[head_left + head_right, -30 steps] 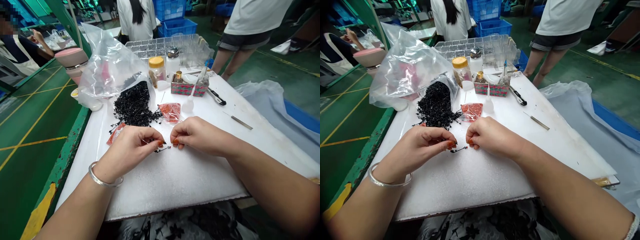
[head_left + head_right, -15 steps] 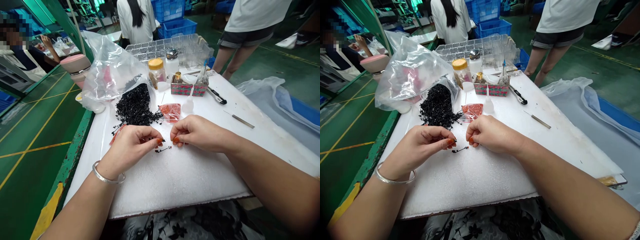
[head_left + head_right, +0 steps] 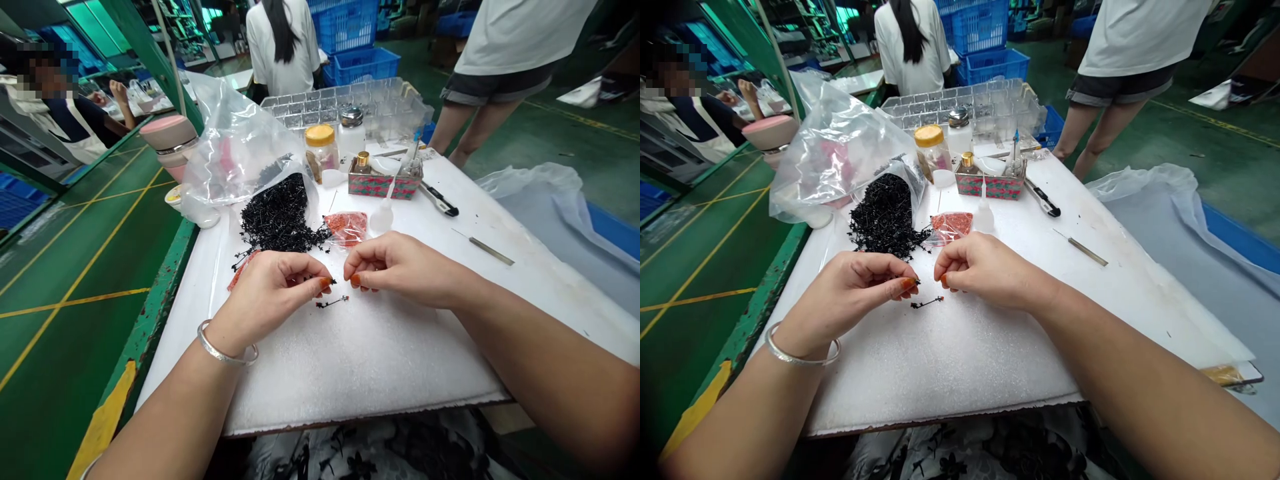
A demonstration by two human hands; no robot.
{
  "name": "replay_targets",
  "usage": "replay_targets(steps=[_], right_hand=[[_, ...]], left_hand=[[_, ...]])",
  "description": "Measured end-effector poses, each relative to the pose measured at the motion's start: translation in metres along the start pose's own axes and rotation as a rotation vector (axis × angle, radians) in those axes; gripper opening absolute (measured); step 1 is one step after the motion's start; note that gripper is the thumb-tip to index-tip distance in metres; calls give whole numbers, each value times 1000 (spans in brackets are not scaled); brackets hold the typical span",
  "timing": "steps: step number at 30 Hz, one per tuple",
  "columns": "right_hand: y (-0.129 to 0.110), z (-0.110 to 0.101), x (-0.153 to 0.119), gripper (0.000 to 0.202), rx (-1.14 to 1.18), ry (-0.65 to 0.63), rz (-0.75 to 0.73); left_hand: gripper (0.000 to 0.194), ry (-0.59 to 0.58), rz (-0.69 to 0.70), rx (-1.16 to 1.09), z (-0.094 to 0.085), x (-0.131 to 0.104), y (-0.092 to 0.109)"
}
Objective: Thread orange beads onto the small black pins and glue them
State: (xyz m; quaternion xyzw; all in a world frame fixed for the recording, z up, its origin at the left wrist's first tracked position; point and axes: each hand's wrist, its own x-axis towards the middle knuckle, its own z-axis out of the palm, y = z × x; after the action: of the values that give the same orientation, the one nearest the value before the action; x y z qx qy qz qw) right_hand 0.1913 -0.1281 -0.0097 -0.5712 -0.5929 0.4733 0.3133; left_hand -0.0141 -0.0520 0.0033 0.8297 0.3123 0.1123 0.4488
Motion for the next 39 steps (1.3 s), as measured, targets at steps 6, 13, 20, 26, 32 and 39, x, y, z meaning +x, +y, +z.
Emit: replay_targets(steps=[6,13,20,26,32,39], right_hand=[[-5,0,-2,12,89,0,-76],[-4,1,-5,9,149,27,-125],[-4,4,-5,24,310,70,-153],[-4,6,-6,31,298,107,-148],[-4,8,-6,29,282,105,-154],[-5,10,-7,25,232,98,-151]], left_hand=[[17,-6,-15,-98,0,0,5],[17,-44,-63,-300,0,1,4],[15,-90,-92,-503,1,2,4],[16,-108,-96,-541,2,2,4],[14,-125,-102,-547,4,3,3],[18,-135,-94,-514,5,3,1]])
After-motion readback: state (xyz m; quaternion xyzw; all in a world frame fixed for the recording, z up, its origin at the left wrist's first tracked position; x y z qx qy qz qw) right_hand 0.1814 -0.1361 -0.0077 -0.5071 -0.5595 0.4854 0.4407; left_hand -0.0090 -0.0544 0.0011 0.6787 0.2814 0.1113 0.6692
